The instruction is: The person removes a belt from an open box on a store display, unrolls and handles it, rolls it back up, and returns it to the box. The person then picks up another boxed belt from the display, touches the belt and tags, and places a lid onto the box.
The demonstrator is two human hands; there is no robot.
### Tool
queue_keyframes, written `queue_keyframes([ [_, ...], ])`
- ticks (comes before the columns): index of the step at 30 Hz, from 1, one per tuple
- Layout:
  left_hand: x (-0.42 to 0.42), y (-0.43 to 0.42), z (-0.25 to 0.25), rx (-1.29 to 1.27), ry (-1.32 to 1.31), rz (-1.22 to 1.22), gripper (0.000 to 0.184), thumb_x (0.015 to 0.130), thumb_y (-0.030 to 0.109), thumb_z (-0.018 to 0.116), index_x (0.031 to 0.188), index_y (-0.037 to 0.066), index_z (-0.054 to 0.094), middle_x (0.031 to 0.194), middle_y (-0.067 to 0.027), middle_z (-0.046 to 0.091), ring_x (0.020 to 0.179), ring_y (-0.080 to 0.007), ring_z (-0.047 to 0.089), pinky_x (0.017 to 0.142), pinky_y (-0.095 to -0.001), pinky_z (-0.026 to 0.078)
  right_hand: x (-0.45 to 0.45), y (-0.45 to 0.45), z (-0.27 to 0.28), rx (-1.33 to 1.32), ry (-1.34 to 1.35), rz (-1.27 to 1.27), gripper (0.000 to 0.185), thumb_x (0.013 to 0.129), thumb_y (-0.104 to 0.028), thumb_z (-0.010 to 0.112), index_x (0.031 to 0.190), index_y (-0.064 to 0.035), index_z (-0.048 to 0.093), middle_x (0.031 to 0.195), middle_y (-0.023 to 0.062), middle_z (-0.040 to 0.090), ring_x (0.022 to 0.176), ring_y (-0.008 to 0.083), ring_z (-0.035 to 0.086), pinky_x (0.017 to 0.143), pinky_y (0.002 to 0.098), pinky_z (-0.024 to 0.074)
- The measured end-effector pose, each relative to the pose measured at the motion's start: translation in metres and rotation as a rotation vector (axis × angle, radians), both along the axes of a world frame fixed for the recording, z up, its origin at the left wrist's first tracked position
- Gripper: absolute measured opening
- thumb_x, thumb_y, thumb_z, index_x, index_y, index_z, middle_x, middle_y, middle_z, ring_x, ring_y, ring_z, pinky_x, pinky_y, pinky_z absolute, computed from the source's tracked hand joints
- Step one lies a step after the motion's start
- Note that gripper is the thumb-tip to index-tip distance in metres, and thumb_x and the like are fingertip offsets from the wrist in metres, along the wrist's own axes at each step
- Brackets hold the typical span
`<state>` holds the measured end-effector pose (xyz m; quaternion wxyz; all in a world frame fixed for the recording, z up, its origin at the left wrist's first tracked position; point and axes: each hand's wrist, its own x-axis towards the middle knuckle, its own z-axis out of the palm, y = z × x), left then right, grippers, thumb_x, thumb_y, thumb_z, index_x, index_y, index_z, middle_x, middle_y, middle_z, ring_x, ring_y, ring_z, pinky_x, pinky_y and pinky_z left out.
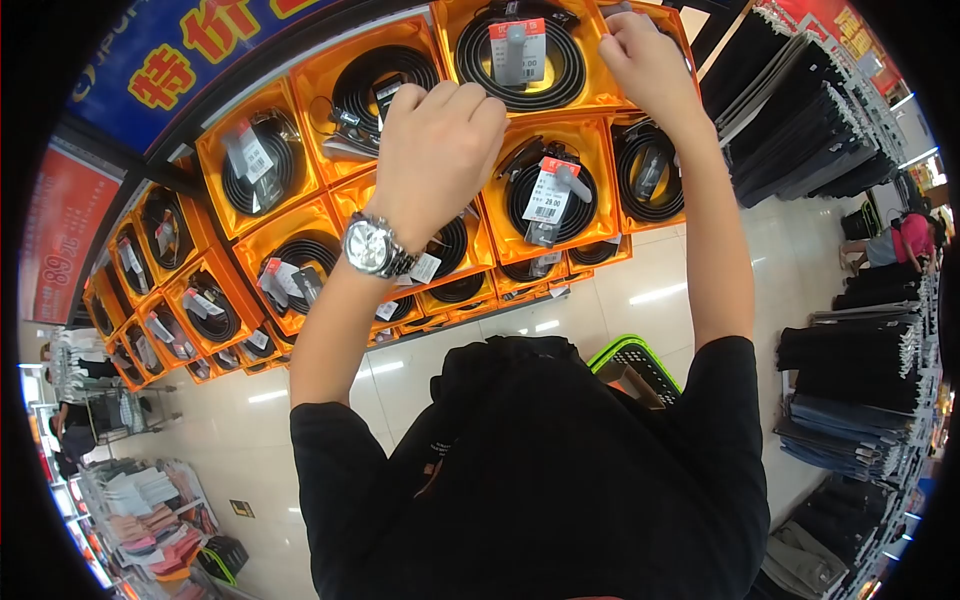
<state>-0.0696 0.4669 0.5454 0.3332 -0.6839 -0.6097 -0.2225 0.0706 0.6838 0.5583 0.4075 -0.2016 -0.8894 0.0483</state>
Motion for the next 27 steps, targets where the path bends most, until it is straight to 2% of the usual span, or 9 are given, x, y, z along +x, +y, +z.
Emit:
queue_keyframes([
  [5,0.014,-0.017,0.008,0.115,-0.084,-0.023,0.009,0.077,0.015,0.067,0.075,0.012,0.059,0.071,0.0008,0.053,0.071,-0.0171,0.054,0.067,-0.0323,0.035,0.023,-0.036,0.029,-0.235,-0.052,0.001,0.016,0.084,-0.011,0.055,0.091,0.0029,0.052,0.073,0.0210,0.061,0.070,0.0345,0.063,0.064,0.0397,0.0485],
  [7,0.023,-0.032,0.004,0.148,-0.236,0.002,0.013,0.075,0.014,0.071,0.082,0.009,0.061,0.074,-0.0034,0.053,0.071,-0.0188,0.053,0.067,-0.0315,0.037,0.031,-0.032,0.019,-0.243,-0.159,-0.007,0.028,0.089,-0.022,0.052,0.101,0.0012,0.059,0.076,0.0135,0.065,0.071,0.0237,0.064,0.067,0.0313,0.0484],
  [10,0.041,-0.057,-0.024,0.291,-0.957,-0.050,0.039,0.078,0.008,0.069,0.111,0.001,0.049,0.092,-0.0083,0.051,0.076,-0.0152,0.052,0.068,-0.0264,0.043,0.052,-0.050,0.014,-0.291,-0.029,0.107,0.026,0.088,-0.019,0.052,0.100,0.0035,0.057,0.072,0.0126,0.063,0.063,0.0196,0.061,0.062,0.0301,0.0466],
  [11,0.050,-0.065,-0.027,0.256,-1.420,-0.201,0.055,0.082,0.016,0.067,0.126,-0.001,0.039,0.106,-0.0108,0.051,0.086,-0.0160,0.054,0.074,-0.0273,0.046,0.061,-0.059,0.013,-0.351,0.010,0.121,0.024,0.087,-0.016,0.053,0.098,0.0051,0.056,0.068,0.0134,0.062,0.059,0.0207,0.060,0.059,0.0314,0.0460],
  [15,0.079,-0.084,-0.035,0.075,-2.069,-0.781,0.072,0.088,0.041,0.059,0.139,0.000,0.029,0.135,-0.0161,0.045,0.125,-0.0234,0.046,0.099,-0.0370,0.041,0.088,-0.095,0.012,-0.448,0.000,0.184,0.019,0.087,-0.012,0.054,0.098,0.0041,0.055,0.063,0.0115,0.057,0.054,0.0176,0.054,0.054,0.0291,0.0421],
  [20,0.121,-0.099,-0.056,0.194,-2.287,-0.794,0.058,0.088,0.034,0.060,0.133,0.003,0.040,0.127,-0.0112,0.054,0.114,-0.0227,0.055,0.098,-0.0386,0.046,0.108,-0.123,-0.003,-0.434,-0.122,0.244,0.017,0.087,-0.013,0.058,0.099,-0.0005,0.055,0.065,0.0115,0.058,0.059,0.0285,0.058,0.057,0.0352,0.0462],
  [22,0.140,-0.101,-0.061,0.335,-2.335,-0.878,0.048,0.088,0.029,0.058,0.127,0.002,0.048,0.122,-0.0109,0.059,0.110,-0.0231,0.058,0.095,-0.0390,0.048,0.111,-0.126,-0.012,-0.397,-0.123,0.271,0.018,0.087,-0.014,0.059,0.099,-0.0009,0.056,0.069,0.0115,0.058,0.062,0.0276,0.059,0.058,0.0353,0.0465],
  [25,0.161,-0.111,-0.082,0.405,-2.405,-0.758,0.055,0.088,0.034,0.055,0.129,-0.001,0.045,0.123,-0.0141,0.057,0.110,-0.0253,0.058,0.097,-0.0391,0.047,0.119,-0.138,-0.020,-0.335,-0.104,0.260,0.023,0.082,-0.015,0.066,0.100,-0.0025,0.058,0.082,0.0119,0.059,0.073,0.0266,0.059,0.063,0.0352,0.0474],
  [27,0.175,-0.112,-0.085,0.453,-2.375,-0.703,0.059,0.087,0.033,0.059,0.132,0.000,0.039,0.125,-0.0136,0.055,0.113,-0.0246,0.056,0.097,-0.0395,0.047,0.124,-0.154,-0.025,-0.001,0.168,0.307,0.028,0.076,-0.015,0.071,0.100,-0.0036,0.060,0.085,0.0115,0.058,0.076,0.0276,0.058,0.067,0.0351,0.0479],
])
